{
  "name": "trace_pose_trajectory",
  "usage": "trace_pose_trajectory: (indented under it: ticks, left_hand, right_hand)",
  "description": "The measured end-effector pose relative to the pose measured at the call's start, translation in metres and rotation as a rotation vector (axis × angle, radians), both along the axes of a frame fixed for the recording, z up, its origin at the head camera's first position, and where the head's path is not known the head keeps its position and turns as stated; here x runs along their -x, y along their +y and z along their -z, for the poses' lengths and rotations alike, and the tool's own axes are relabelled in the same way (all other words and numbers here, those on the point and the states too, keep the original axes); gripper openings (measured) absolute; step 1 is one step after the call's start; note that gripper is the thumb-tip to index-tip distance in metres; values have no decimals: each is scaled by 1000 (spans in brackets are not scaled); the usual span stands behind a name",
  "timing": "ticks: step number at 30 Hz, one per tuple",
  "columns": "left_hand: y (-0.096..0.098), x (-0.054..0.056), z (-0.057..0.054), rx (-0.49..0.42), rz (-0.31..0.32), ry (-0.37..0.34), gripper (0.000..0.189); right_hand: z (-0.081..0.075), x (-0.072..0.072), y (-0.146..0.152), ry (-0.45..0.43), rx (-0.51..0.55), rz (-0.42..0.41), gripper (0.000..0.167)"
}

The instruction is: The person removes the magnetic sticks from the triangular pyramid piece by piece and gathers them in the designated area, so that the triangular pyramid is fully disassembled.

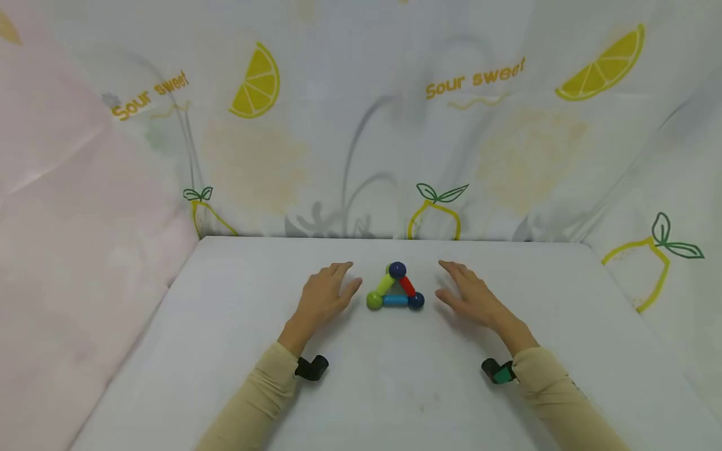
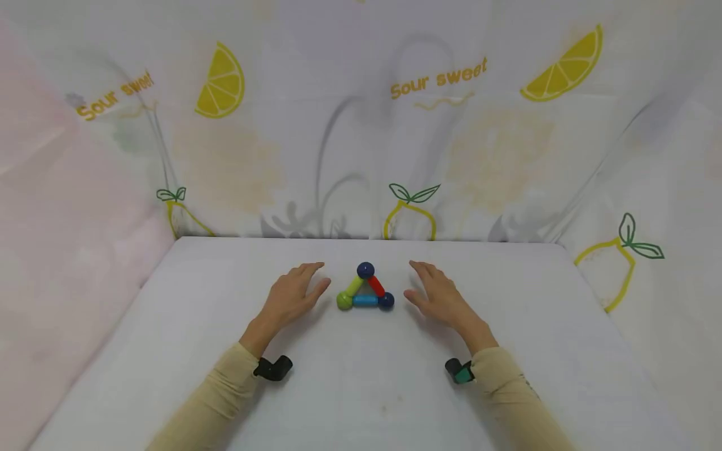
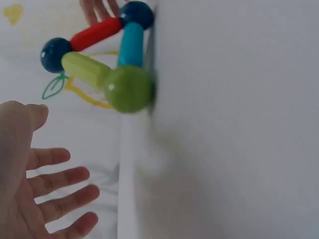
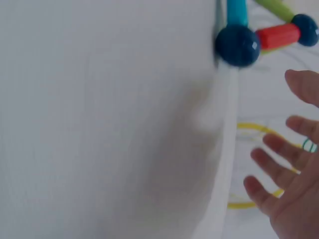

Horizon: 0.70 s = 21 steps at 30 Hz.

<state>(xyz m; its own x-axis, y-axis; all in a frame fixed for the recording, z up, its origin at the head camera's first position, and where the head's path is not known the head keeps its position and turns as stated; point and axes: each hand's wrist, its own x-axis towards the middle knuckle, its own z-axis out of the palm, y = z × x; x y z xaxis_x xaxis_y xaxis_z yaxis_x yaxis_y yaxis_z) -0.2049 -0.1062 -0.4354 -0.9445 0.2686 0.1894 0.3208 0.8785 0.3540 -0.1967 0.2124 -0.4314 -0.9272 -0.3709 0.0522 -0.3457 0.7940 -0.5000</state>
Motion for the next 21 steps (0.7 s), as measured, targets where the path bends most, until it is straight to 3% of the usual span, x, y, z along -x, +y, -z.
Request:
trace_pose_trajectory:
  ticks: [3, 6, 12, 15, 21]
  left_hand:
    - [16, -1, -7, -164, 53, 10, 50]
    - [35, 1, -12, -301, 136, 16, 47]
    - [64, 7, -6, -406, 322, 38, 40]
    - [69, 6, -3, -450, 356, 76, 35]
    - [69, 7, -1, -483, 353, 123, 33]
  right_hand:
    - [4, -5, -15, -10, 178, -28, 61]
    - [11, -10, -35, 27, 289, -36, 54]
    - [20, -11, -66, 188, 397, 26, 36]
    - [22, -11, -74, 259, 406, 60, 30]
    - [25, -10, -80, 353, 417, 69, 27]
